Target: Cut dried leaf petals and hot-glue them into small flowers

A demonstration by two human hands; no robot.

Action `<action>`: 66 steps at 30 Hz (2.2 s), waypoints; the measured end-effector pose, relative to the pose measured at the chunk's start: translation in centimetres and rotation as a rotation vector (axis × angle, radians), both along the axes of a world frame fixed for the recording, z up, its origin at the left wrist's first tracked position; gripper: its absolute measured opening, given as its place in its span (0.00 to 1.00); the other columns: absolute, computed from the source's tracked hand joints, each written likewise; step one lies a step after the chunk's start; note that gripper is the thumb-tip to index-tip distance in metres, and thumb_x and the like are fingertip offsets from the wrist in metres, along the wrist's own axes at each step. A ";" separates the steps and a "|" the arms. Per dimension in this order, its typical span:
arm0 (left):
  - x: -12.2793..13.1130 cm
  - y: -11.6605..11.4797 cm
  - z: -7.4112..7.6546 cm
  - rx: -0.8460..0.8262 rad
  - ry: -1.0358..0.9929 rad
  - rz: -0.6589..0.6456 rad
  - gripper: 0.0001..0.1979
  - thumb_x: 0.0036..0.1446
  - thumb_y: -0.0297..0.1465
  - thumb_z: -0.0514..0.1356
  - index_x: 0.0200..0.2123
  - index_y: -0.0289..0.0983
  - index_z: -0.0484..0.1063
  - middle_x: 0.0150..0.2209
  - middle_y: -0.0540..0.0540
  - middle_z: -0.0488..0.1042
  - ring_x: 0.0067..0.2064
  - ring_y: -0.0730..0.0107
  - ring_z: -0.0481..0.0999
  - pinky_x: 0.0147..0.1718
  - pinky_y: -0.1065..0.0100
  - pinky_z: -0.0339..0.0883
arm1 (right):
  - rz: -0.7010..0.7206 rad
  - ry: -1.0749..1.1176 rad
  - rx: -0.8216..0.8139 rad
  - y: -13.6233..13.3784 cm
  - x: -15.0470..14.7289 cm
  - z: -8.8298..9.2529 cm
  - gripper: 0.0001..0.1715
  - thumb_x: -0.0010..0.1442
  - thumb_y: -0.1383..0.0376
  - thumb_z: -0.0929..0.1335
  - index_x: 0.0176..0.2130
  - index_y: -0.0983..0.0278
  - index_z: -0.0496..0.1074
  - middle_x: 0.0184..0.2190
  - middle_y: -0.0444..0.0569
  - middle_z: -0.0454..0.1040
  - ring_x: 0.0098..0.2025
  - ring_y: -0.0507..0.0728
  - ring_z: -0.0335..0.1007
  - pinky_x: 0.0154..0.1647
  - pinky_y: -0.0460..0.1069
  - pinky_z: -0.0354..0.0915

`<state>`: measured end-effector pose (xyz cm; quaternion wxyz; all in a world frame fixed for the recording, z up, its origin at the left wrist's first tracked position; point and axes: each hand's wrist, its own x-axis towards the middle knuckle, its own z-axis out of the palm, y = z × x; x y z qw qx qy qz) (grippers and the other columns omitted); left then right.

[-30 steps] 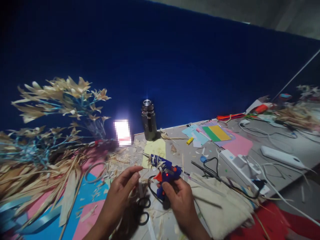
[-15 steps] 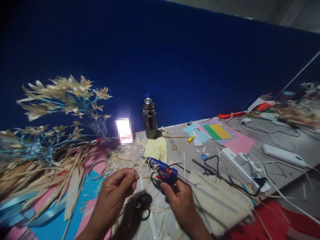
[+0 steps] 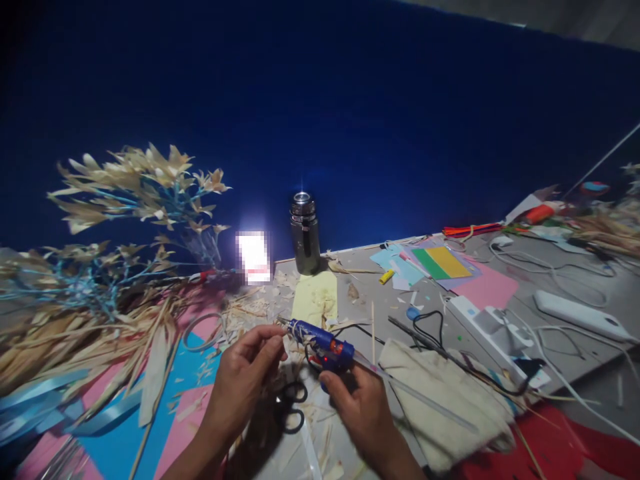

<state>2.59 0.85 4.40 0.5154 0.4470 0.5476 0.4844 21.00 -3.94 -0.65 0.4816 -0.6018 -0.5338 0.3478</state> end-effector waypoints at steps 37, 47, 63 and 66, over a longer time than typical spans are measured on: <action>-5.6 -0.5 -2.4 0.076 0.942 -0.250 0.20 0.62 0.46 0.49 0.22 0.43 0.57 0.19 0.53 0.63 0.25 0.65 0.65 0.27 0.66 0.54 | -0.507 -0.093 0.530 13.8 11.3 5.5 0.25 0.57 0.46 0.73 0.38 0.65 0.78 0.33 0.54 0.82 0.38 0.63 0.81 0.42 0.57 0.76; -5.6 -0.5 -4.2 0.074 0.880 -0.262 0.15 0.61 0.46 0.52 0.28 0.44 0.67 0.25 0.48 0.76 0.29 0.59 0.74 0.30 0.64 0.64 | -0.534 -0.143 0.421 16.3 14.1 0.4 0.31 0.59 0.45 0.68 0.45 0.69 0.78 0.38 0.58 0.83 0.35 0.59 0.80 0.40 0.52 0.75; -13.3 -2.2 -3.9 -0.017 0.950 -0.124 0.24 0.56 0.53 0.54 0.20 0.42 0.72 0.20 0.48 0.75 0.25 0.60 0.75 0.26 0.66 0.66 | -0.482 -0.377 0.257 16.7 13.6 -1.5 0.24 0.56 0.47 0.71 0.38 0.64 0.80 0.26 0.50 0.79 0.32 0.62 0.76 0.43 0.57 0.72; -14.6 -3.1 -3.9 0.011 1.002 -0.054 0.25 0.58 0.52 0.52 0.18 0.42 0.70 0.17 0.49 0.72 0.23 0.61 0.73 0.25 0.66 0.66 | -0.451 -0.410 0.287 16.6 13.6 -1.8 0.23 0.58 0.47 0.70 0.39 0.63 0.80 0.28 0.50 0.79 0.34 0.62 0.77 0.45 0.58 0.72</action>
